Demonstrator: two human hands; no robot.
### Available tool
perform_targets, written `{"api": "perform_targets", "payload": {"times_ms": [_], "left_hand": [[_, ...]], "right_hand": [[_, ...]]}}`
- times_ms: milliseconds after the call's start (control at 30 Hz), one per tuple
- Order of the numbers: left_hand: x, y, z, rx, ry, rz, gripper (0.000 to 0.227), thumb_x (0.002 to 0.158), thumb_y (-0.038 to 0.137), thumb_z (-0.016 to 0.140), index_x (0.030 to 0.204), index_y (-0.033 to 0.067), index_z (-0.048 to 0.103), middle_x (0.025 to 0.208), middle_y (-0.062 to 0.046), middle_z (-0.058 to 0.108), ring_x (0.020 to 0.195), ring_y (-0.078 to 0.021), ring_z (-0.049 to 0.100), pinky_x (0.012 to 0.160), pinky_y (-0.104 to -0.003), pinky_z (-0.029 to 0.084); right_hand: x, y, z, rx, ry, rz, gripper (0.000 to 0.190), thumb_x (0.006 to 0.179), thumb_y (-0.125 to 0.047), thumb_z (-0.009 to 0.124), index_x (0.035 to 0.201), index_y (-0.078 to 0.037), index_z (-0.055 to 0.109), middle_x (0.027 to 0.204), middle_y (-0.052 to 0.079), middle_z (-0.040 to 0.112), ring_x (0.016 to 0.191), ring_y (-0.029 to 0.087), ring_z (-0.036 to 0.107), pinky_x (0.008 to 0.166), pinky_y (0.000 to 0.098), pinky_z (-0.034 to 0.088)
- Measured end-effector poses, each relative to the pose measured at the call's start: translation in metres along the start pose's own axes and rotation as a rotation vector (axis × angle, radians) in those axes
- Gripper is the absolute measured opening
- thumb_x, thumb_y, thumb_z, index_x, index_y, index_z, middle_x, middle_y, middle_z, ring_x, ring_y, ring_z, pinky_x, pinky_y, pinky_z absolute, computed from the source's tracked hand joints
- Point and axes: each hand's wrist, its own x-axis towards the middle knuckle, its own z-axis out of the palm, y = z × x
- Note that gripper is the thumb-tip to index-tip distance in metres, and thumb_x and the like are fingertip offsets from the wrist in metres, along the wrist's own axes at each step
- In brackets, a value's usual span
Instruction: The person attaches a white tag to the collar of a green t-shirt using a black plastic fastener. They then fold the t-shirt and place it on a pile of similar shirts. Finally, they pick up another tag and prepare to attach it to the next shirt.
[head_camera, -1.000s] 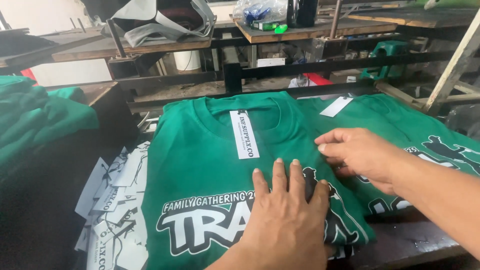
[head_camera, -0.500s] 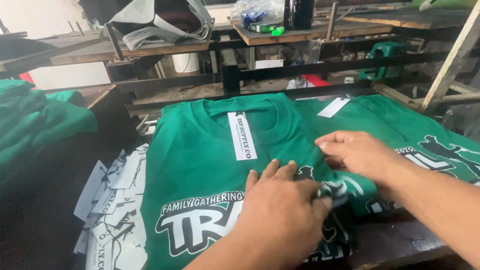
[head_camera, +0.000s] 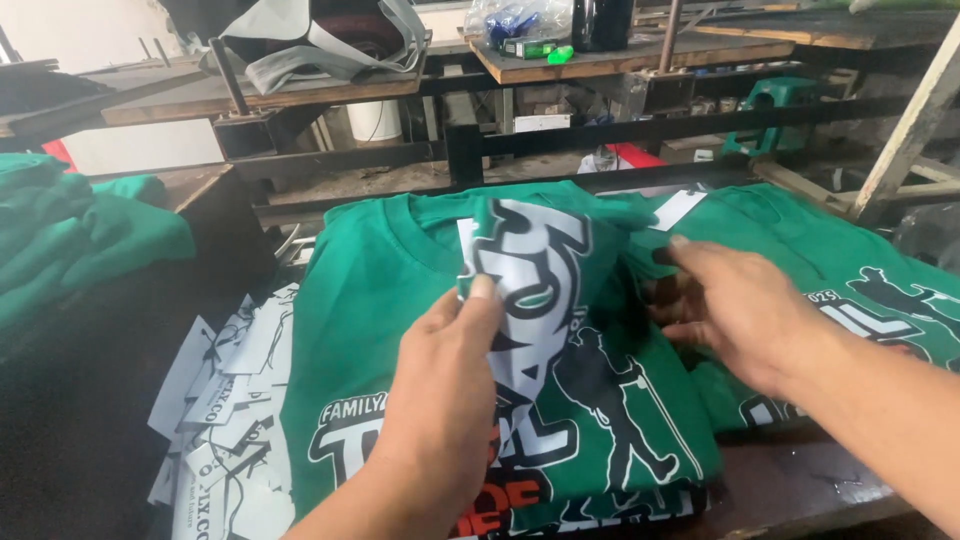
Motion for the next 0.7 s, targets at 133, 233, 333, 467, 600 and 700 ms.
{"api": "perform_targets", "payload": {"times_ms": [133, 233, 333, 467, 600, 700], "left_hand": [[0.0, -0.002, -0.003, -0.093, 0.006, -0.009, 0.03, 0.103, 0.023, 0.05, 0.099, 0.0016, 0.069, 0.086, -0.015, 0.074, 0.072, -0.0235, 0.061, 0.064, -0.036, 0.048], [0.0, -0.003, -0.006, -0.164, 0.013, -0.015, 0.03, 0.103, 0.023, 0.049, 0.102, 0.001, 0.07, 0.089, -0.017, 0.075, 0.074, -0.0254, 0.063, 0.066, -0.037, 0.05], [0.001, -0.004, -0.006, -0.23, 0.013, -0.023, 0.031, 0.102, 0.023, 0.049, 0.106, 0.0004, 0.07, 0.091, -0.019, 0.076, 0.076, -0.0273, 0.065, 0.069, -0.038, 0.052], [0.001, -0.004, -0.009, -0.323, 0.023, -0.027, 0.032, 0.102, 0.022, 0.049, 0.11, -0.0004, 0.07, 0.095, -0.021, 0.078, 0.079, -0.0298, 0.067, 0.072, -0.039, 0.054], [0.001, -0.003, -0.011, -0.41, 0.031, -0.03, 0.034, 0.101, 0.021, 0.049, 0.115, -0.0012, 0.071, 0.099, -0.023, 0.079, 0.082, -0.0322, 0.07, 0.075, -0.041, 0.057], [0.011, -0.034, -0.005, 0.265, 0.016, 0.175, 0.026, 0.093, 0.035, 0.064, 0.08, 0.013, 0.061, 0.072, 0.0, 0.053, 0.072, -0.0134, 0.048, 0.068, -0.032, 0.043]], "right_hand": [[-0.014, -0.012, 0.011, 0.085, -0.02, 0.017, 0.016, 0.106, -0.022, 0.055, 0.102, -0.01, 0.063, 0.101, 0.01, 0.068, 0.088, 0.026, 0.061, 0.073, 0.0408, 0.045], [-0.012, -0.016, 0.017, 0.148, -0.038, 0.03, 0.017, 0.105, -0.024, 0.054, 0.105, -0.009, 0.063, 0.105, 0.011, 0.069, 0.092, 0.027, 0.063, 0.079, 0.0434, 0.048], [-0.02, -0.03, 0.023, 0.213, -0.047, 0.047, 0.02, 0.104, -0.026, 0.054, 0.108, -0.009, 0.063, 0.109, 0.012, 0.07, 0.097, 0.028, 0.065, 0.084, 0.046, 0.051], [-0.028, -0.039, 0.035, 0.299, -0.069, 0.063, 0.024, 0.103, -0.029, 0.054, 0.113, -0.009, 0.063, 0.114, 0.013, 0.072, 0.103, 0.029, 0.067, 0.092, 0.0494, 0.055], [-0.04, -0.043, 0.048, 0.39, -0.088, 0.081, 0.029, 0.102, -0.031, 0.053, 0.117, -0.009, 0.063, 0.12, 0.014, 0.074, 0.109, 0.03, 0.07, 0.099, 0.0528, 0.059], [-0.028, -0.034, 0.045, 0.366, -0.051, 0.066, 0.034, 0.104, -0.038, 0.052, 0.116, -0.009, 0.065, 0.113, 0.012, 0.074, 0.102, 0.028, 0.07, 0.092, 0.0481, 0.058]]}}
